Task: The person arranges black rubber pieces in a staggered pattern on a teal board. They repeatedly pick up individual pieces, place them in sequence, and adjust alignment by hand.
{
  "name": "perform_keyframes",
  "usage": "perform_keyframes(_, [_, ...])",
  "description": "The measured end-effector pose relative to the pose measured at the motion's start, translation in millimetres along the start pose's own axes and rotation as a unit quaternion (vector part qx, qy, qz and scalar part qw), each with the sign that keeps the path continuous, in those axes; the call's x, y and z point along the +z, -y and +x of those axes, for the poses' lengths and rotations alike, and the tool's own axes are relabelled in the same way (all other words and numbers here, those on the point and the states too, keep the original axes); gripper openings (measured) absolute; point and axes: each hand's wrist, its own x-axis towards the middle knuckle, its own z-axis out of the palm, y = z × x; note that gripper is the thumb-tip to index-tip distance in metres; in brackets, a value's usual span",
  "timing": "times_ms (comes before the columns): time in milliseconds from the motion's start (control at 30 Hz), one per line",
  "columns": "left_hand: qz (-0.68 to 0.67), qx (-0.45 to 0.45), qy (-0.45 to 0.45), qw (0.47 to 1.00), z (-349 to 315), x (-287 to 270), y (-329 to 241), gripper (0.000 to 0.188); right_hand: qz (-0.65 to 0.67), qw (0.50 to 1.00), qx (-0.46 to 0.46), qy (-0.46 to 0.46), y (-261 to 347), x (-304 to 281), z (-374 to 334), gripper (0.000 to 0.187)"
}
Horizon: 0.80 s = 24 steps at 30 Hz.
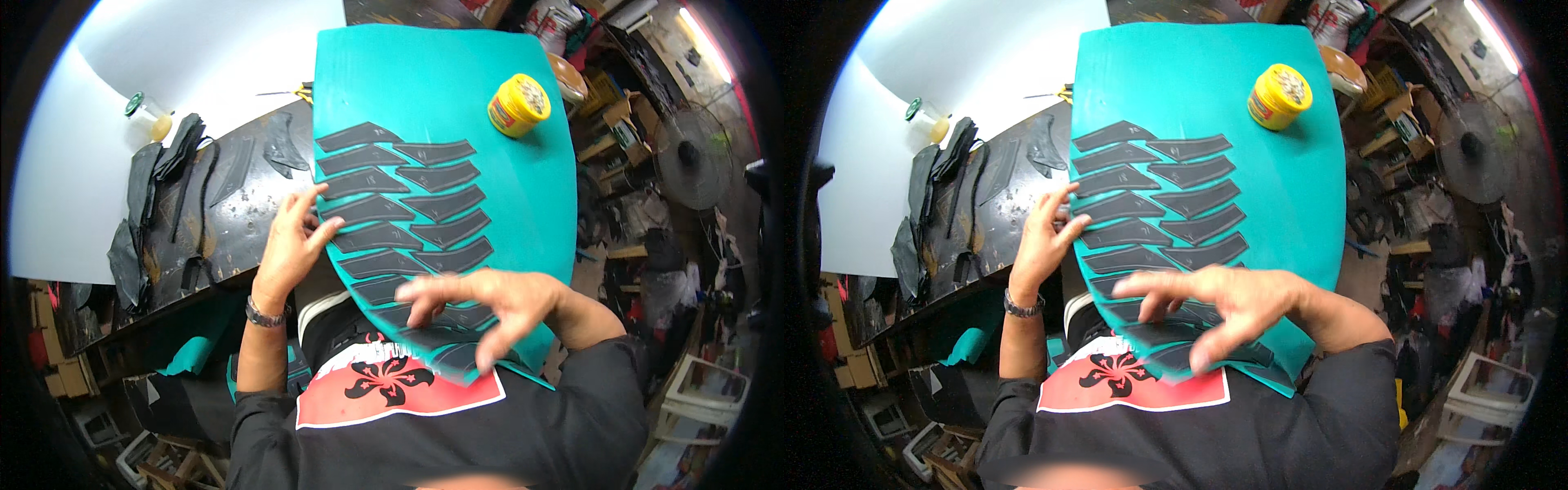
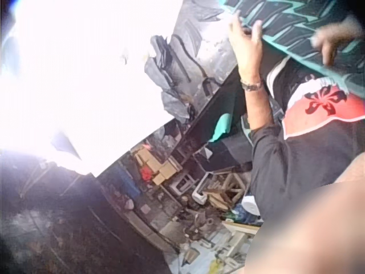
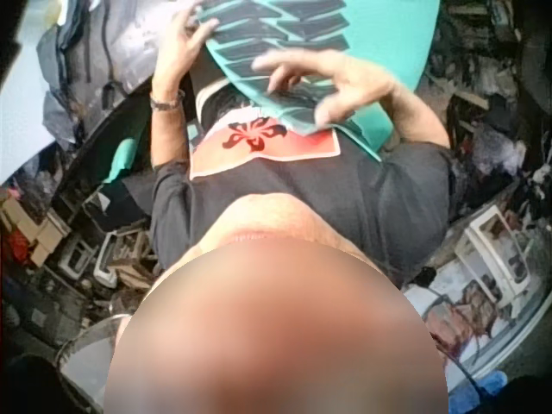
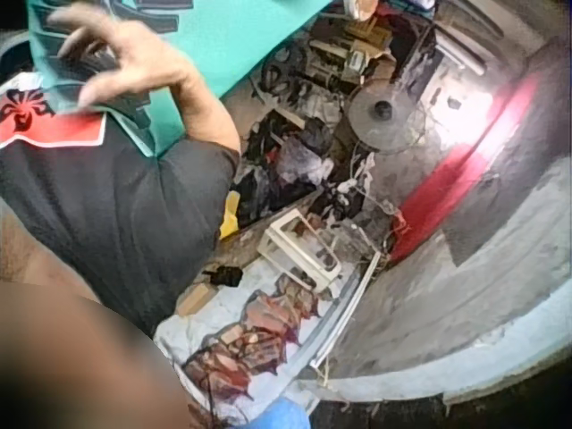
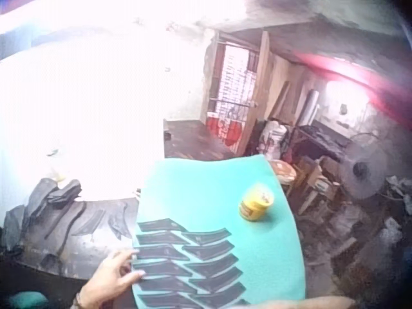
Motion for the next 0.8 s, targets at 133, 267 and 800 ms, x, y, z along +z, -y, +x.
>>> perform_keyframes(133, [-0.147, -0.056, 0.011, 0.988, 13, 9, 20, 0.042, -0.200, 0.976, -0.071, 0.044, 13, 17, -14, 0.082])
perform_keyframes(267, [-0.122, -0.047, 0.106, 0.986, 13, 16, 25, 0.033, -0.075, 0.995, 0.022, 0.060, 19, 5, -35, 0.072])
perform_keyframes(800, [-0.188, -0.141, 0.182, 0.955, -50, 68, -6, 0.030, -0.538, 0.629, 0.055, -0.558, -84, -292, -94, 0.114])
